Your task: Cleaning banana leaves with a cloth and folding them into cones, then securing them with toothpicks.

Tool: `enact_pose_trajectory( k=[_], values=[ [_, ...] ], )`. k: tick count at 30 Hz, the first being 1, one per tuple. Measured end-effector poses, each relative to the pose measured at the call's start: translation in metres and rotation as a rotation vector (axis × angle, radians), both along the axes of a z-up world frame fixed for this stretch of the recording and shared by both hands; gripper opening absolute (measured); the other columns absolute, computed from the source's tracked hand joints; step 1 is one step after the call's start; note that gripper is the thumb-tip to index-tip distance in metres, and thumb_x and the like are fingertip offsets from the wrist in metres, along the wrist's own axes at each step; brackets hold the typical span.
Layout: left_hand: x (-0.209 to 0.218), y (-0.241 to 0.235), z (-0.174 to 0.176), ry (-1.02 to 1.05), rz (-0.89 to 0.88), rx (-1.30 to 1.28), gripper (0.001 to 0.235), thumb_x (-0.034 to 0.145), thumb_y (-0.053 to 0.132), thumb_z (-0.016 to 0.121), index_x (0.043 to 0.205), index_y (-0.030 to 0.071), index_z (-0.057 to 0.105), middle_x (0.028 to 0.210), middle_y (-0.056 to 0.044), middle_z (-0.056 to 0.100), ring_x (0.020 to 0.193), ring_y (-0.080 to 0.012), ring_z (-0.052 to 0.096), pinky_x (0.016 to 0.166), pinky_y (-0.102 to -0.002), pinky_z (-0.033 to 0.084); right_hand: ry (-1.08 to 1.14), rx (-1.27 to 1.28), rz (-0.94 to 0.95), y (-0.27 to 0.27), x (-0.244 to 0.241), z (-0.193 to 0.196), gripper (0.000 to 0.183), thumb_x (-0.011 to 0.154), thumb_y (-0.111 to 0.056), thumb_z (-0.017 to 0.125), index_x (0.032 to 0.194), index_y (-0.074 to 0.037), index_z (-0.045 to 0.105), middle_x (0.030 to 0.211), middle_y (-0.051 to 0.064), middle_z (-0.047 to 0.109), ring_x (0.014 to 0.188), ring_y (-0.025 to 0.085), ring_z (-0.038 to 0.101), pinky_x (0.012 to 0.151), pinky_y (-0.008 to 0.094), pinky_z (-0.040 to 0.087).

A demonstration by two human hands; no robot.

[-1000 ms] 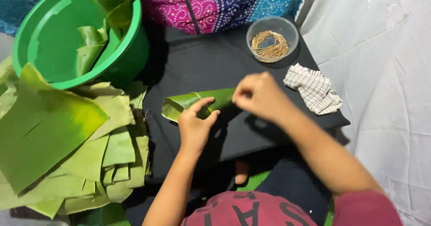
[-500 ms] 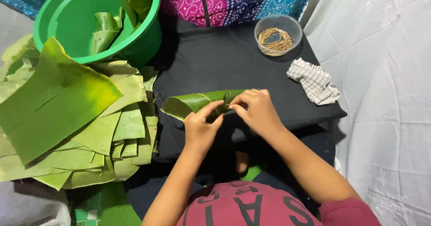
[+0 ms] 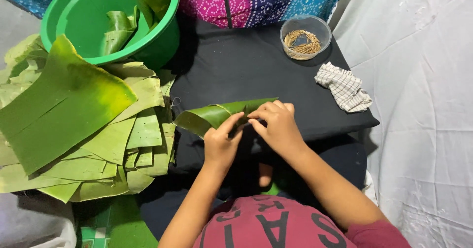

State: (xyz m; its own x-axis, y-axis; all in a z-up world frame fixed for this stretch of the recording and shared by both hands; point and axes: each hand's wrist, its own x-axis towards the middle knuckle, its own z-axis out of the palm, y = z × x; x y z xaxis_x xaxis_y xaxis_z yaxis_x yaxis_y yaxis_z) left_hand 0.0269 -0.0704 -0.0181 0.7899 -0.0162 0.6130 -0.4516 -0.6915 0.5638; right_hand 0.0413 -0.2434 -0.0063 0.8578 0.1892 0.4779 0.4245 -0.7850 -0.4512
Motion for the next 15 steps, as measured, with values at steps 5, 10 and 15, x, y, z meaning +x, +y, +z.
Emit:
enact_pose_trajectory(
  k=[5, 10, 15],
  values=[
    [-0.009, -0.005, -0.027, -0.089, 0.035, 0.064, 0.053, 0.078, 0.011, 0.081, 0.125, 0.034, 0.074, 0.067, -0.007, 0.074, 0.055, -0.0318, 0.068, 0.056, -0.043, 0.059, 0.064, 0.192, -0.123, 0.002, -0.008, -0.039, 0.008, 0.08, -0.024, 0.083, 0.085, -0.025, 0.077, 0.072, -0.01, 0.07, 0.073, 0.011, 0.067, 0.077, 0.027, 0.044],
    [-0.011, -0.011, -0.028, -0.136, 0.032, 0.057, 0.053, 0.08, 0.005, 0.079, 0.126, 0.03, 0.075, 0.059, -0.01, 0.07, 0.045, -0.0332, 0.063, 0.044, -0.044, 0.055, 0.231, 0.416, -0.228, 0.008, -0.02, -0.053, 0.008, 0.078, -0.022, 0.084, 0.084, -0.025, 0.079, 0.068, -0.011, 0.073, 0.067, 0.009, 0.069, 0.073, 0.022, 0.05],
    [-0.011, -0.015, -0.022, 0.027, -0.016, -0.139, 0.046, 0.081, 0.006, 0.082, 0.122, 0.026, 0.079, 0.071, -0.01, 0.076, 0.052, -0.03, 0.069, 0.048, -0.039, 0.058, 0.392, 0.713, -0.314, 0.017, -0.027, -0.07, 0.007, 0.082, -0.012, 0.081, 0.089, -0.014, 0.081, 0.073, 0.0, 0.074, 0.066, 0.011, 0.062, 0.066, 0.027, 0.052]
  ],
)
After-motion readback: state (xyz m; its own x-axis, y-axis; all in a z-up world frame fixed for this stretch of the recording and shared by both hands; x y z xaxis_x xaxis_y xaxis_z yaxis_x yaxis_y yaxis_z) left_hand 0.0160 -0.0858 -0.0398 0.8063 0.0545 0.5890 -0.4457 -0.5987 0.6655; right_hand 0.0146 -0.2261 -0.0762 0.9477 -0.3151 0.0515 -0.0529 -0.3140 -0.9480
